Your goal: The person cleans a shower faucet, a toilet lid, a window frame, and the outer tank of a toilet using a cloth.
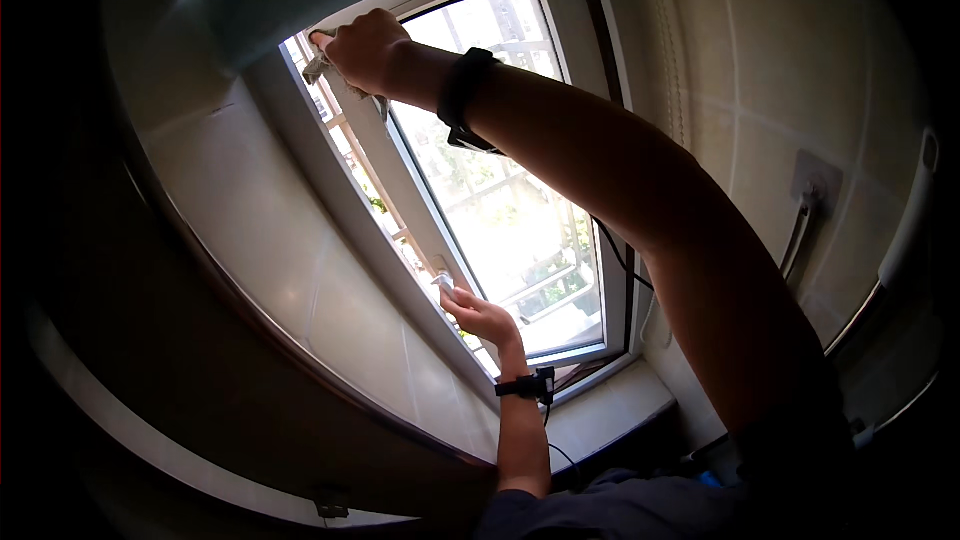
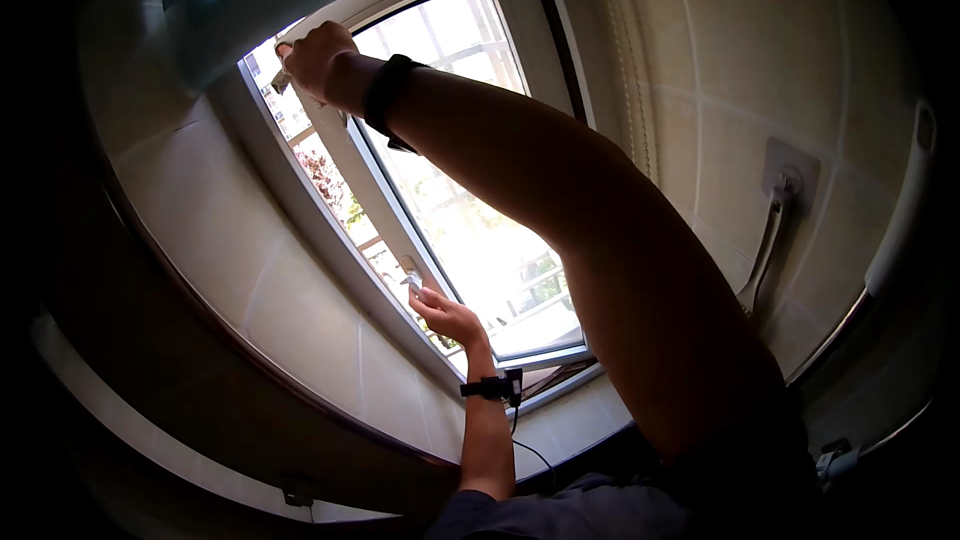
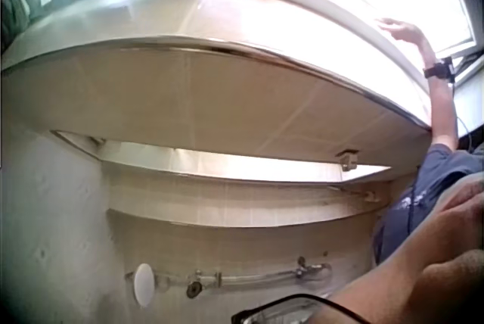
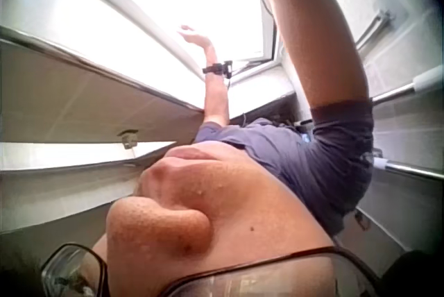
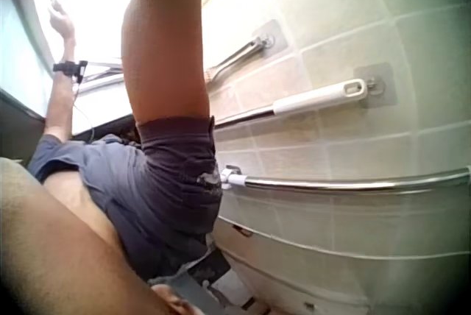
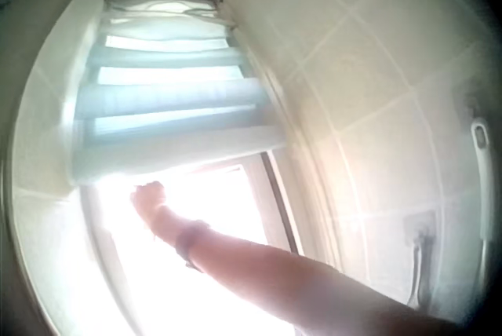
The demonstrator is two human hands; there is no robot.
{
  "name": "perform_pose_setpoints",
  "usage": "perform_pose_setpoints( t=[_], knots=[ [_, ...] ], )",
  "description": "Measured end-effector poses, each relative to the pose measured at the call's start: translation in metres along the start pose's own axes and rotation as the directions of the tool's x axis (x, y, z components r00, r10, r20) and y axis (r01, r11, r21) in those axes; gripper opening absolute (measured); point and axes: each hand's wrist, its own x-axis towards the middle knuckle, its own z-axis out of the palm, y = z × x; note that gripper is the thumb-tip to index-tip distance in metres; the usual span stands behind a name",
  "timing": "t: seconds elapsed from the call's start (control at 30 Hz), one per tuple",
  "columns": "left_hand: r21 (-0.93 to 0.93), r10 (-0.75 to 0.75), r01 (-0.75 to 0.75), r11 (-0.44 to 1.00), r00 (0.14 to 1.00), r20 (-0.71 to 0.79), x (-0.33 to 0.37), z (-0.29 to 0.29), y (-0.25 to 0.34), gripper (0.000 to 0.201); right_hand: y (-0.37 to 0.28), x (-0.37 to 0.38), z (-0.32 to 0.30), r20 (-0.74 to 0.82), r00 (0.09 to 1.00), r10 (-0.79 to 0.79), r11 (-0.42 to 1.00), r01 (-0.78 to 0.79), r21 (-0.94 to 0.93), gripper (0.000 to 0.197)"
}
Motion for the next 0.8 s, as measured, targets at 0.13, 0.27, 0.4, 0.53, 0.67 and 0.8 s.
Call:
perform_pose_setpoints(
  t=[0.13, 0.27, 0.4, 0.53, 0.67, 0.8],
  knots=[
    [-0.048, 0.046, -0.044, 0.998, 0.998, 0.031, -0.007, 0.009, 0.001, 0.036, 0.000, 0.022, -0.002, 0.024, 0.998, 0.056, 0.998, -0.057, 0.012, 0.053],
    [-0.012, 0.078, -0.078, 0.997, 0.997, 0.006, -0.003, 0.002, 0.002, 0.034, -0.002, -0.009, 0.009, 0.050, 0.998, 0.048, 0.998, -0.051, 0.043, 0.071],
    [0.035, 0.014, -0.015, 0.999, 0.999, 0.040, 0.004, -0.006, -0.001, 0.033, -0.004, -0.042, 0.008, 0.073, 0.997, -0.023, 0.999, 0.021, 0.034, 0.083],
    [0.030, 0.105, -0.105, 0.994, 0.994, -0.006, -0.003, 0.001, 0.000, 0.033, -0.006, -0.017, 0.002, 0.021, 1.000, -0.022, 0.996, 0.024, -0.083, 0.082],
    [-0.014, 0.103, -0.102, 0.995, 0.994, 0.039, -0.011, 0.013, 0.007, 0.033, 0.018, 0.023, 0.006, -0.058, 0.998, 0.005, 0.983, -0.015, -0.182, 0.079],
    [0.003, 0.006, -0.006, 1.000, 0.999, 0.038, -0.002, 0.000, 0.002, 0.034, -0.022, -0.011, 0.022, 0.058, 0.988, -0.145, 0.989, 0.145, 0.000, 0.063]
  ],
)
